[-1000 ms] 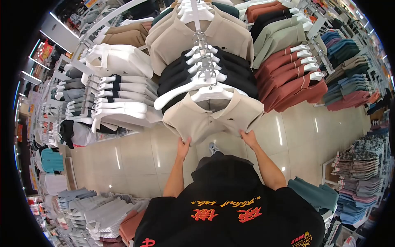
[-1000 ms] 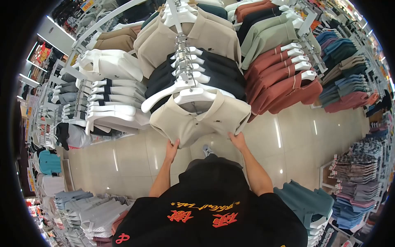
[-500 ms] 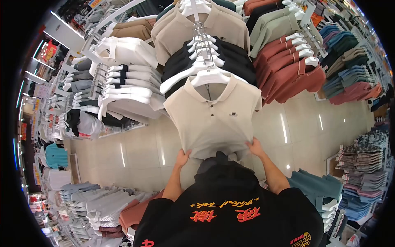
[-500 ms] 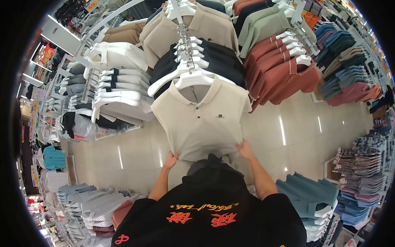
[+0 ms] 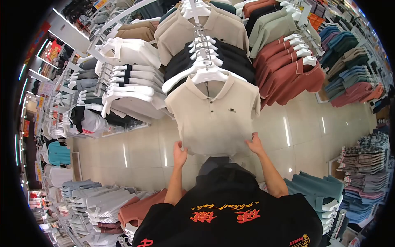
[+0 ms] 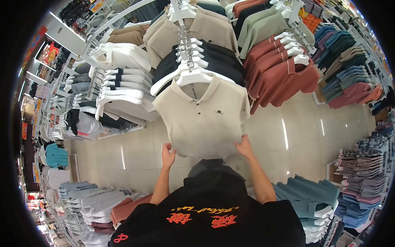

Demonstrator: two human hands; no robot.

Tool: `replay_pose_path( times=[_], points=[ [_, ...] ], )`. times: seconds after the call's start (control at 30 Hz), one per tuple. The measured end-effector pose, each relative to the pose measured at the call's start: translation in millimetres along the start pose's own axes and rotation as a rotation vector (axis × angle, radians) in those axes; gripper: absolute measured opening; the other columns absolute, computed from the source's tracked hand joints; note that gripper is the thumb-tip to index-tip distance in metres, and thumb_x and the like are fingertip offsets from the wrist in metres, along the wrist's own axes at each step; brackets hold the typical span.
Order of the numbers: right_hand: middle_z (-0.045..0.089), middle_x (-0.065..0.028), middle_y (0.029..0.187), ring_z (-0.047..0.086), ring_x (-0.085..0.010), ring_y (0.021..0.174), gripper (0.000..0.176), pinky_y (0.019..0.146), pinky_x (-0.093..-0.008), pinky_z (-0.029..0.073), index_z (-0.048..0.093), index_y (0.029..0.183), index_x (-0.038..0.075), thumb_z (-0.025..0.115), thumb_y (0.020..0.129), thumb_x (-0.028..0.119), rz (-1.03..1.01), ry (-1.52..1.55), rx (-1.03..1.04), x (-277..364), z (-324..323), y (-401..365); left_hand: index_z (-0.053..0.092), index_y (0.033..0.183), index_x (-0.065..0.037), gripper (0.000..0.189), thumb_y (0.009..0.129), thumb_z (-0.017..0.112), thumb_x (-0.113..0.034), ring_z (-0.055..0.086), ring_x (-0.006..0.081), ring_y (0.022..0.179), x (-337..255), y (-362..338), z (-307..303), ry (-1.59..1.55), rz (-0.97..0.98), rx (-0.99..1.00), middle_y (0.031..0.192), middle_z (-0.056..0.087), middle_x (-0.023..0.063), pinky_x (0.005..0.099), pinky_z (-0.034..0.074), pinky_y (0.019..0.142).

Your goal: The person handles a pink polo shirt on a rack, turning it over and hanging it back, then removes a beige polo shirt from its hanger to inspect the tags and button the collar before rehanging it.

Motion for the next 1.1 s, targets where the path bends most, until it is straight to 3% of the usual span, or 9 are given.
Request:
replay_pose_path(
  times=[0.07, 0.13, 0.2, 0.27, 0.33, 0.4, 0.57, 0.73, 1.1],
  points=[
    [0.071, -0.0275, 0.120, 0.070, -0.0428, 0.116, 0.061, 0.106, -0.0478, 0.053, 0.047, 0.142, -0.004, 0.078, 0.096, 0.020, -0.050, -0.016, -0.201, 25, -1, 15, 0.064, 0.144, -0.005, 0.047, 0.098, 0.074, -0.007, 0.071, 0.0301, 0.112, -58, 7, -11, -0.051, 0.147, -0.099, 0.123, 0.072, 0.0168, 0.0412, 0.058, 0.095],
    [0.070, -0.0244, 0.110, 0.071, -0.0397, 0.106, 0.061, 0.098, -0.0486, 0.056, 0.047, 0.137, -0.004, 0.081, 0.096, 0.026, -0.242, 0.140, -0.218, 96, -1, 34, 0.063, 0.147, -0.006, 0.047, 0.100, 0.070, -0.005, 0.072, 0.0306, 0.110, -137, 20, -25, -0.178, 0.230, -0.088, 0.122, 0.072, 0.0164, 0.0406, 0.058, 0.094],
    [0.066, -0.0183, 0.113, 0.069, -0.0292, 0.103, 0.064, 0.092, -0.0425, 0.056, 0.051, 0.134, -0.002, 0.087, 0.093, 0.032, -0.153, 0.366, -0.017, 192, -6, 38, 0.059, 0.154, -0.011, 0.054, 0.101, 0.065, -0.003, 0.071, 0.0323, 0.102, -227, 29, -40, -0.270, 0.473, -0.107, 0.113, 0.070, 0.0161, 0.0432, 0.058, 0.089],
    [0.070, -0.0174, 0.112, 0.072, -0.0274, 0.100, 0.062, 0.086, -0.0419, 0.058, 0.057, 0.131, -0.003, 0.087, 0.094, 0.036, -0.113, 0.469, -0.001, 249, 4, 50, 0.059, 0.156, -0.016, 0.054, 0.103, 0.064, -0.006, 0.072, 0.0345, 0.099, -277, 45, -40, -0.143, 0.503, -0.081, 0.110, 0.070, 0.0146, 0.0458, 0.058, 0.085],
    [0.074, -0.0166, 0.107, 0.073, -0.0255, 0.095, 0.051, 0.083, -0.0401, 0.058, 0.064, 0.123, -0.003, 0.085, 0.095, 0.034, -0.079, 0.388, -0.052, 296, 3, 62, 0.061, 0.154, -0.019, 0.050, 0.105, 0.064, -0.010, 0.071, 0.0371, 0.096, -304, 66, -32, -0.014, 0.526, -0.072, 0.107, 0.070, 0.0132, 0.0490, 0.058, 0.081],
    [0.077, -0.0158, 0.100, 0.075, -0.0235, 0.091, 0.041, 0.080, -0.0382, 0.059, 0.070, 0.115, -0.004, 0.083, 0.096, 0.030, -0.075, 0.360, -0.105, 309, 3, 79, 0.065, 0.147, -0.020, 0.042, 0.106, 0.064, -0.015, 0.070, 0.0402, 0.092, -317, 84, -26, 0.125, 0.536, -0.074, 0.103, 0.069, 0.0119, 0.0530, 0.057, 0.077],
    [0.079, -0.0135, 0.088, 0.075, -0.0184, 0.082, 0.029, 0.077, -0.0335, 0.058, 0.074, 0.102, -0.007, 0.079, 0.097, 0.021, -0.153, 0.484, -0.137, 282, 29, 130, 0.069, 0.126, -0.013, 0.021, 0.105, 0.065, -0.015, 0.070, 0.0435, 0.090, -299, 125, -9, 0.132, 0.593, -0.144, 0.102, 0.067, 0.0137, 0.0560, 0.056, 0.075],
    [0.077, -0.0070, 0.093, 0.069, -0.0118, 0.079, 0.022, 0.073, -0.0284, 0.056, 0.073, 0.111, -0.004, 0.078, 0.099, 0.014, -0.135, 0.564, 0.045, 273, 39, 125, 0.067, 0.121, -0.010, 0.018, 0.104, 0.065, -0.011, 0.069, 0.0465, 0.093, -297, 130, -12, 0.084, 0.550, -0.137, 0.109, 0.065, 0.0178, 0.0573, 0.055, 0.076],
    [0.077, -0.0084, 0.108, 0.073, -0.0148, 0.097, 0.023, 0.083, -0.0320, 0.060, 0.071, 0.120, -0.006, 0.074, 0.102, 0.007, -0.162, 0.641, 0.210, 285, 23, 110, 0.066, 0.118, -0.010, 0.020, 0.100, 0.068, -0.001, 0.069, 0.0411, 0.092, -297, 145, -14, -0.076, 0.383, -0.020, 0.106, 0.066, 0.0185, 0.0488, 0.054, 0.081]
  ],
)
Point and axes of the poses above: each hand's wrist, its own y-axis towards the middle knuckle, its own z-axis out of the palm, x = y × z, the point moved 6 cm from there along y, towards the middle knuckle
